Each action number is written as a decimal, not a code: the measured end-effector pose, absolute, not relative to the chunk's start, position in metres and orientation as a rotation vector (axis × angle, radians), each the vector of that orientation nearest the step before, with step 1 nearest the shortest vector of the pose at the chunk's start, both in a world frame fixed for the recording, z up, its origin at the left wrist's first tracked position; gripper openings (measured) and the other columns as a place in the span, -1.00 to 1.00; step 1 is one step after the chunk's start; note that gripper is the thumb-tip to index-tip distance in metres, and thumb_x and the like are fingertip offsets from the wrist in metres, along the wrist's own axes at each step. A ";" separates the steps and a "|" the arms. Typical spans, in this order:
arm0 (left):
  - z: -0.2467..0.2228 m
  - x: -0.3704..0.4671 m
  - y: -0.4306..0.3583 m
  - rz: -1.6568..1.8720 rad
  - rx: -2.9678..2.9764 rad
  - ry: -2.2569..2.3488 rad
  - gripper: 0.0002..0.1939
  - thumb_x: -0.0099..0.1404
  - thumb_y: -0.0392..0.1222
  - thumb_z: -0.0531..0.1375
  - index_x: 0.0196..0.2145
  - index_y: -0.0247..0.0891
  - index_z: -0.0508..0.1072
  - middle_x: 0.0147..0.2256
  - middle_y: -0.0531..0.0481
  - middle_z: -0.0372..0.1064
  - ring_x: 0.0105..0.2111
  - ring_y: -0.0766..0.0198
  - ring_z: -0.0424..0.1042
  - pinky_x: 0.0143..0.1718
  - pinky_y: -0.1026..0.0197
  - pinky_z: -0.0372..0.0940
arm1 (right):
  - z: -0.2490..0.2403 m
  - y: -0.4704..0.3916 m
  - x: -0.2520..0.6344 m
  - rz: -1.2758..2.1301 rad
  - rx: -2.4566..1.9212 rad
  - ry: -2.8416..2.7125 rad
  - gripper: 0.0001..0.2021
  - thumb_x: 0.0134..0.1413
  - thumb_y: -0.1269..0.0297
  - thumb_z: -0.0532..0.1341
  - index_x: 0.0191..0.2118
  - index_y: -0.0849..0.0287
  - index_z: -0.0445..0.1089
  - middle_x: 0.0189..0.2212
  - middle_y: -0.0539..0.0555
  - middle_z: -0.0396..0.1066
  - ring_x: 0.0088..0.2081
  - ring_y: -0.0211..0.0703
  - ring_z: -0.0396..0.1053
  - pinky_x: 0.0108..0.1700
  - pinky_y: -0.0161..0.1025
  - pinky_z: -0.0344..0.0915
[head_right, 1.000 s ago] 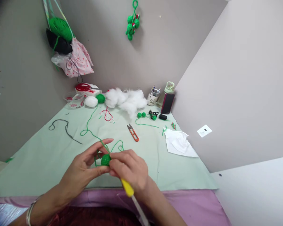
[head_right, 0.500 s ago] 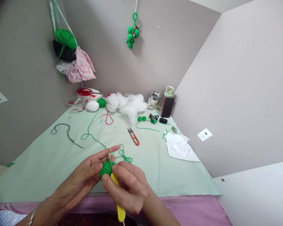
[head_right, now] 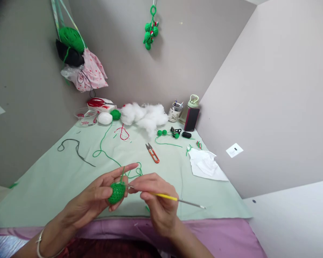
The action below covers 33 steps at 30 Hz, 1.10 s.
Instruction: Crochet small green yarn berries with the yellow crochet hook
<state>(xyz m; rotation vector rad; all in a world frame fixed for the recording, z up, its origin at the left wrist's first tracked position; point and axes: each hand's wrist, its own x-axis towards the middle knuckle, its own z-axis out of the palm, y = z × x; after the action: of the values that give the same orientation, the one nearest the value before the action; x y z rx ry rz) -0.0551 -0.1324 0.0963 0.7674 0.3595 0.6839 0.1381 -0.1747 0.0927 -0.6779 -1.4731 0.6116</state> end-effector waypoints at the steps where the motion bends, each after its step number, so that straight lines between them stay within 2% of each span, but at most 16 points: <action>1: 0.096 -0.056 -0.132 0.682 0.777 0.356 -0.27 0.23 -0.08 0.41 0.33 -0.17 0.40 -0.31 0.03 0.38 -0.43 0.36 0.28 -0.43 0.30 0.22 | 0.095 -0.175 0.140 0.661 -0.689 -1.438 -0.79 0.41 0.27 0.22 -0.01 -0.05 0.61 -0.26 0.10 0.63 -0.30 -0.08 0.58 -0.25 -0.09 0.53; 6: 0.096 -0.055 -0.133 0.719 0.803 0.383 -0.46 0.32 -0.13 0.29 0.25 -0.16 0.50 -0.28 0.00 0.39 -0.40 0.32 0.37 -0.34 0.22 0.29 | 0.103 -0.166 0.143 1.024 -0.700 -1.181 -0.81 0.34 0.17 0.29 -0.25 0.09 0.62 -0.40 0.05 0.56 -0.51 -0.22 0.49 -0.36 -0.22 0.44; 10: 0.094 -0.051 -0.135 0.821 0.844 0.472 -0.44 0.35 -0.12 0.32 0.29 -0.05 0.45 -0.09 -0.06 0.42 -0.33 0.30 0.40 -0.36 0.24 0.24 | 0.101 -0.159 0.138 1.192 -0.753 -1.074 -0.74 0.28 0.05 0.33 -0.26 0.14 0.60 -0.44 0.04 0.51 -0.55 -0.24 0.41 -0.41 -0.23 0.41; 13: 0.093 -0.049 -0.135 0.848 0.880 0.487 -0.41 0.35 -0.08 0.35 0.31 -0.02 0.42 -0.15 -0.02 0.42 -0.35 0.31 0.38 -0.37 0.23 0.23 | 0.095 -0.163 0.133 0.974 -0.779 -1.231 -0.78 0.34 0.11 0.28 -0.21 0.10 0.63 -0.37 0.06 0.50 -0.47 -0.22 0.42 -0.35 -0.20 0.43; 16: 0.091 -0.048 -0.137 0.862 0.886 0.526 -0.45 0.38 -0.07 0.33 0.30 -0.01 0.43 -0.21 0.03 0.43 -0.19 0.25 0.39 -0.11 0.19 0.26 | 0.093 -0.171 0.129 0.654 -0.834 -1.445 -0.81 0.38 0.27 0.24 -0.08 0.01 0.65 -0.28 0.11 0.51 -0.31 -0.15 0.47 -0.27 -0.18 0.46; 19: 0.091 -0.048 -0.138 0.838 0.863 0.546 -0.45 0.41 -0.07 0.32 0.32 0.00 0.41 -0.12 0.01 0.49 -0.02 0.21 0.36 0.11 0.15 0.16 | 0.093 -0.173 0.127 0.537 -0.847 -1.513 -0.77 0.39 0.33 0.22 -0.02 -0.02 0.63 -0.24 0.13 0.51 -0.23 -0.11 0.48 -0.24 -0.17 0.48; 21: 0.091 -0.048 -0.138 0.841 0.855 0.541 -0.38 0.40 -0.06 0.32 0.36 0.00 0.34 -0.09 0.00 0.49 -0.04 0.20 0.36 0.07 0.14 0.17 | 0.093 -0.171 0.127 0.577 -0.831 -1.460 -0.80 0.40 0.30 0.22 -0.07 0.00 0.63 -0.28 0.11 0.50 -0.25 -0.12 0.48 -0.27 -0.18 0.47; 24: 0.090 -0.047 -0.139 0.879 0.865 0.570 -0.23 0.36 -0.06 0.35 0.43 0.00 0.20 -0.08 -0.01 0.47 -0.13 0.22 0.34 -0.12 0.18 0.20 | 0.091 -0.167 0.127 0.542 -0.864 -1.449 -0.80 0.41 0.31 0.20 -0.09 0.01 0.61 -0.32 0.08 0.49 -0.28 -0.14 0.48 -0.28 -0.20 0.46; 27: 0.089 -0.046 -0.140 0.909 0.885 0.611 -0.17 0.36 -0.06 0.37 0.46 0.05 0.12 -0.08 0.02 0.44 -0.17 0.25 0.32 -0.19 0.20 0.18 | 0.083 -0.168 0.127 0.154 -0.938 -1.691 -0.69 0.35 0.44 0.22 0.08 -0.03 0.57 -0.23 0.11 0.52 -0.28 -0.16 0.49 -0.31 -0.22 0.46; 30: 0.088 -0.045 -0.143 0.867 0.821 0.572 -0.22 0.36 -0.05 0.37 0.44 0.06 0.19 -0.10 0.02 0.43 -0.14 0.25 0.33 -0.14 0.20 0.18 | 0.073 -0.171 0.125 -0.245 -0.894 -1.834 -0.54 0.29 0.50 0.26 0.22 -0.05 0.50 -0.18 0.14 0.54 -0.26 -0.12 0.49 -0.30 -0.20 0.48; 31: 0.088 -0.045 -0.143 0.835 0.775 0.544 -0.27 0.36 -0.05 0.37 0.41 0.04 0.25 -0.10 0.01 0.43 -0.13 0.24 0.33 -0.13 0.20 0.18 | 0.071 -0.172 0.124 -0.249 -0.873 -1.816 -0.54 0.30 0.49 0.26 0.23 -0.07 0.49 -0.19 0.14 0.54 -0.23 -0.09 0.49 -0.27 -0.18 0.50; 33: 0.089 -0.046 -0.143 0.770 0.684 0.484 -0.37 0.36 -0.04 0.36 0.34 -0.03 0.38 -0.11 -0.02 0.44 -0.15 0.26 0.32 -0.15 0.23 0.17 | 0.072 -0.173 0.123 -0.049 -0.848 -1.720 -0.59 0.34 0.44 0.25 0.20 -0.12 0.51 -0.20 0.12 0.51 -0.20 -0.08 0.49 -0.22 -0.14 0.51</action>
<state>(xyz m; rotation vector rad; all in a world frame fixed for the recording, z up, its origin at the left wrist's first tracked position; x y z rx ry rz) -0.0458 -0.1428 0.0886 0.6839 0.4841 0.7702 0.1233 -0.1730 0.0719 -0.8480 -1.7202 -0.0492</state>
